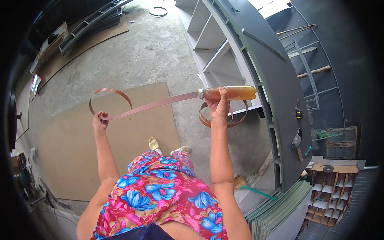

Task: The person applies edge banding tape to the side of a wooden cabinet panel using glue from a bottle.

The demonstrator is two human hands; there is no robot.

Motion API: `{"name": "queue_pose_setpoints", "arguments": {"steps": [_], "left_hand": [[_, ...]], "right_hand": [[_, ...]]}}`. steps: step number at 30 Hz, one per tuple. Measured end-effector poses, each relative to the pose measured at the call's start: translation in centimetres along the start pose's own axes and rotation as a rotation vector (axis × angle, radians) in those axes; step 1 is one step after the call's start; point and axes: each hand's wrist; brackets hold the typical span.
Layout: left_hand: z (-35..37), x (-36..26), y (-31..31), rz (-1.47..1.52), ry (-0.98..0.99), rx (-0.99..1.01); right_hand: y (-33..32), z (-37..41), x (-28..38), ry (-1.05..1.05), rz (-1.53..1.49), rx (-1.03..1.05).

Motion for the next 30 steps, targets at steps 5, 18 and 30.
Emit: {"name": "queue_pose_setpoints", "arguments": {"steps": [5,18,30], "left_hand": [[-1.9,-4.7,0.4,-0.268,0.237,0.100],[-4.7,-4.7,5.2,0.452,-0.197,-0.046],[3.0,14.5,7.8,0.125,-0.513,-0.002]], "right_hand": [[-0.3,-0.2,-0.4,0.020,-0.026,-0.014],[-2.7,0.5,1.9,-0.024,-0.082,-0.082],[-7.9,-0.3,6.4,-0.080,-0.113,-0.185]]}}
Point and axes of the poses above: each hand's wrist, its own z-axis away from the middle knuckle, its own y-axis out of the palm, x = y × z, and after that the axes turned 2 degrees about y, right-handed
